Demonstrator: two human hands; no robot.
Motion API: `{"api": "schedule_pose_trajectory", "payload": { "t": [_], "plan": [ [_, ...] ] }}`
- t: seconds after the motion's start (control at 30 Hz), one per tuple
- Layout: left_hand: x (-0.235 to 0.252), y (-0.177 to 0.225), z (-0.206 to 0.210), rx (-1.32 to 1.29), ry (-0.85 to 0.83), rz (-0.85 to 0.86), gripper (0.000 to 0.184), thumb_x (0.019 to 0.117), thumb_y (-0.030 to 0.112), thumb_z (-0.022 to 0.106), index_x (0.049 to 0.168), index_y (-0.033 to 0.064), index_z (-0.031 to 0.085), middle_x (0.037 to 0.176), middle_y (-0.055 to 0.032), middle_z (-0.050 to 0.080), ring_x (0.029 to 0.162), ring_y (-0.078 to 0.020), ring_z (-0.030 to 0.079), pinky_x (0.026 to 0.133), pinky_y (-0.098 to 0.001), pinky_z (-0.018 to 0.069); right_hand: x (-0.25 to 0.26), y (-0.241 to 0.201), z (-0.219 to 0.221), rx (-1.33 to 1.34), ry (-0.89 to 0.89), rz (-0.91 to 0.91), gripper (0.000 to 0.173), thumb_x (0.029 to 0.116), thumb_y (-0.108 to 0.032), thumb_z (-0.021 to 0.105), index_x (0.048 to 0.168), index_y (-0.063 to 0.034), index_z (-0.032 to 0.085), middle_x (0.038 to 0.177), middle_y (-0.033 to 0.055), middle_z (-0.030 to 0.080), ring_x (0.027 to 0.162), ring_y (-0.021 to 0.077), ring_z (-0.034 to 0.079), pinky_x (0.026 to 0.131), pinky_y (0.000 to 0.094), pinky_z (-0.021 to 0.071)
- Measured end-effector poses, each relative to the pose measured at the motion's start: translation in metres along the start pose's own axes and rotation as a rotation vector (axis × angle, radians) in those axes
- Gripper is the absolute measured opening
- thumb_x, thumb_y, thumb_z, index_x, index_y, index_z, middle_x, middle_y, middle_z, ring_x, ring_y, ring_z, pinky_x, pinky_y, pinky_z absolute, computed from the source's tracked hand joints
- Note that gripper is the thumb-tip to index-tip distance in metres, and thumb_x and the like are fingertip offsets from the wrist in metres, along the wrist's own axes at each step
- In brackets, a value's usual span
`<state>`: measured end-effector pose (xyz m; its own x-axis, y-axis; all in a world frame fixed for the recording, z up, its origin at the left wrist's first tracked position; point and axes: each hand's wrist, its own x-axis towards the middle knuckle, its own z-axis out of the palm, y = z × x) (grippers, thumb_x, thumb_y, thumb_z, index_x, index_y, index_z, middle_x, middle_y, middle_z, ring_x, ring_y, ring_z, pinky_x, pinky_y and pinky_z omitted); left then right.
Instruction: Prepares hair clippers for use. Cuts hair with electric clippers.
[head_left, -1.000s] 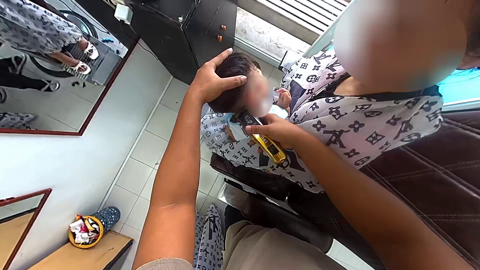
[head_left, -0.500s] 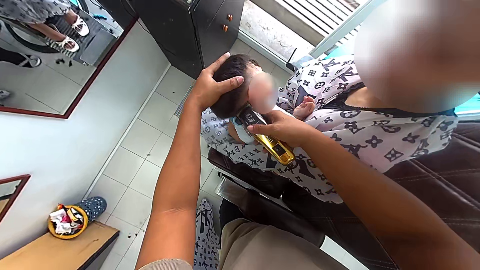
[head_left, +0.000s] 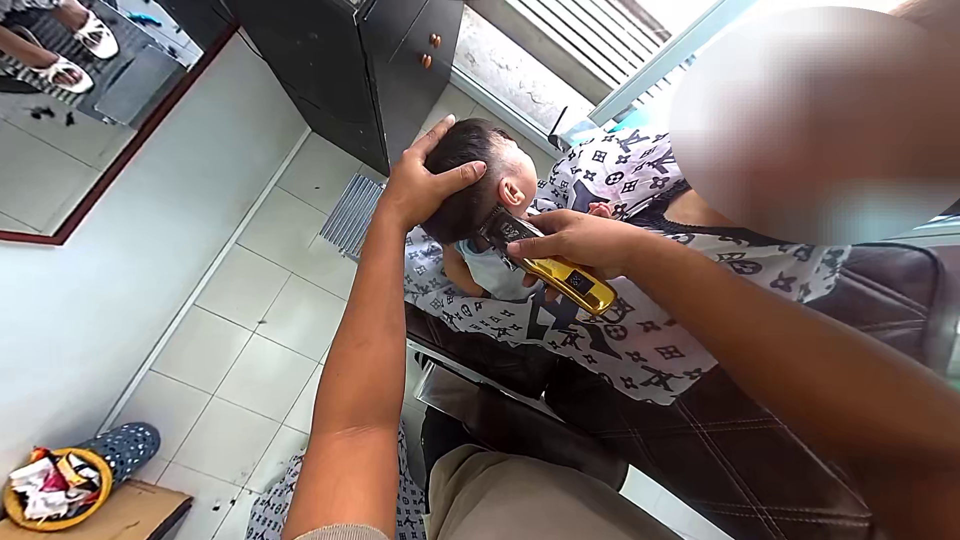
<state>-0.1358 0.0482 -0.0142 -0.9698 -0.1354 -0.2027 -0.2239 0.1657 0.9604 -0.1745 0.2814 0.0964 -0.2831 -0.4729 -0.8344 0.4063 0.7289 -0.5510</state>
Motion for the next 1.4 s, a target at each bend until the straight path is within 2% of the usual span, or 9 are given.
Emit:
{"api": "schedule_pose_trajectory", "payload": {
  "t": [0.17, 0.37, 0.47, 0.63, 0.77, 0.9, 1.2, 1.33, 1.4],
  "plan": [
    [0.015, 0.003, 0.005, 0.025, -0.013, -0.006, 0.094, 0.0806, 0.058, 0.078, 0.159, 0.0215, 0.04, 0.15, -0.0061, 0.055, 0.135, -0.0139, 0.055, 0.113, -0.0424, 0.0459, 0.006, -0.002, -0.019, 0.001, -0.02, 0.021, 0.036, 0.1023, -0.025, 0.063, 0.131, -0.0063, 0.054, 0.099, 0.0156, 0.07, 0.074, 0.0261, 0.073, 0.058, 0.0384, 0.0632],
    [0.029, 0.014, 0.006, 0.084, -0.059, -0.009, 0.092, 0.083, 0.056, 0.077, 0.159, 0.0199, 0.04, 0.15, -0.007, 0.055, 0.134, -0.0156, 0.056, 0.113, -0.044, 0.0449, 0.01, -0.009, -0.039, 0.039, -0.059, 0.015, 0.032, 0.1033, -0.025, 0.062, 0.128, -0.0052, 0.055, 0.096, 0.0156, 0.07, 0.075, 0.0261, 0.073, 0.059, 0.0397, 0.0633],
    [0.036, 0.017, 0.006, 0.105, -0.083, -0.004, 0.092, 0.0813, 0.056, 0.077, 0.158, 0.0217, 0.041, 0.15, -0.0043, 0.055, 0.135, -0.0136, 0.055, 0.114, -0.0434, 0.0449, 0.01, -0.011, -0.046, 0.07, -0.087, 0.023, 0.033, 0.1038, -0.026, 0.06, 0.13, -0.0065, 0.055, 0.098, 0.0159, 0.071, 0.076, 0.0266, 0.074, 0.058, 0.0398, 0.0635],
    [0.044, 0.023, 0.007, 0.18, -0.133, 0.016, 0.091, 0.0805, 0.058, 0.077, 0.158, 0.0238, 0.042, 0.15, -0.0031, 0.055, 0.135, -0.0132, 0.054, 0.114, -0.0437, 0.0438, 0.009, -0.004, -0.047, 0.083, -0.068, 0.006, 0.03, 0.1039, -0.024, 0.06, 0.127, -0.0056, 0.057, 0.094, 0.0152, 0.071, 0.073, 0.0257, 0.074, 0.055, 0.0392, 0.0631],
    [0.048, 0.026, 0.01, 0.198, -0.156, 0.023, 0.091, 0.0802, 0.057, 0.077, 0.158, 0.0243, 0.042, 0.151, -0.0029, 0.055, 0.137, -0.0134, 0.053, 0.115, -0.044, 0.0432, 0.009, -0.005, -0.044, 0.085, -0.019, -0.055, 0.037, 0.1024, -0.022, 0.063, 0.134, -0.005, 0.054, 0.101, 0.0164, 0.07, 0.077, 0.0277, 0.074, 0.059, 0.042, 0.0642],
    [0.049, 0.026, 0.008, 0.211, -0.153, 0.021, 0.092, 0.0794, 0.058, 0.078, 0.158, 0.0249, 0.042, 0.152, -0.002, 0.054, 0.137, -0.0125, 0.052, 0.115, -0.0436, 0.0426, 0.007, -0.006, -0.042, 0.083, 0.015, -0.016, 0.036, 0.102, -0.024, 0.064, 0.131, -0.0048, 0.054, 0.098, 0.0164, 0.07, 0.077, 0.0273, 0.074, 0.059, 0.0412, 0.0636],
    [0.048, 0.017, 0.007, 0.201, -0.141, 0.026, 0.092, 0.0797, 0.059, 0.077, 0.158, 0.0251, 0.042, 0.152, -0.0026, 0.053, 0.138, -0.0124, 0.051, 0.116, -0.0433, 0.0419, 0.014, -0.008, -0.044, 0.105, -0.015, -0.073, 0.038, 0.1032, -0.024, 0.061, 0.136, -0.0072, 0.052, 0.101, 0.0162, 0.07, 0.079, 0.0276, 0.074, 0.059, 0.0413, 0.0639],
    [0.049, 0.017, 0.006, 0.181, -0.138, 0.051, 0.09, 0.0801, 0.056, 0.078, 0.157, 0.0242, 0.043, 0.153, -0.0036, 0.052, 0.139, -0.0134, 0.051, 0.117, -0.0434, 0.0412, 0.015, -0.005, -0.052, 0.114, -0.067, -0.009, 0.03, 0.1044, -0.024, 0.059, 0.128, -0.0057, 0.057, 0.097, 0.0149, 0.07, 0.076, 0.026, 0.074, 0.058, 0.0401, 0.0634],
    [0.052, 0.015, 0.006, 0.179, -0.142, 0.074, 0.09, 0.081, 0.056, 0.077, 0.157, 0.0234, 0.043, 0.153, -0.0031, 0.053, 0.139, -0.0122, 0.05, 0.117, -0.0417, 0.0406, 0.016, -0.008, -0.052, 0.138, -0.064, -0.052, 0.03, 0.1049, -0.025, 0.057, 0.128, -0.0063, 0.057, 0.098, 0.014, 0.071, 0.076, 0.025, 0.074, 0.058, 0.039, 0.0637]
  ]
}}
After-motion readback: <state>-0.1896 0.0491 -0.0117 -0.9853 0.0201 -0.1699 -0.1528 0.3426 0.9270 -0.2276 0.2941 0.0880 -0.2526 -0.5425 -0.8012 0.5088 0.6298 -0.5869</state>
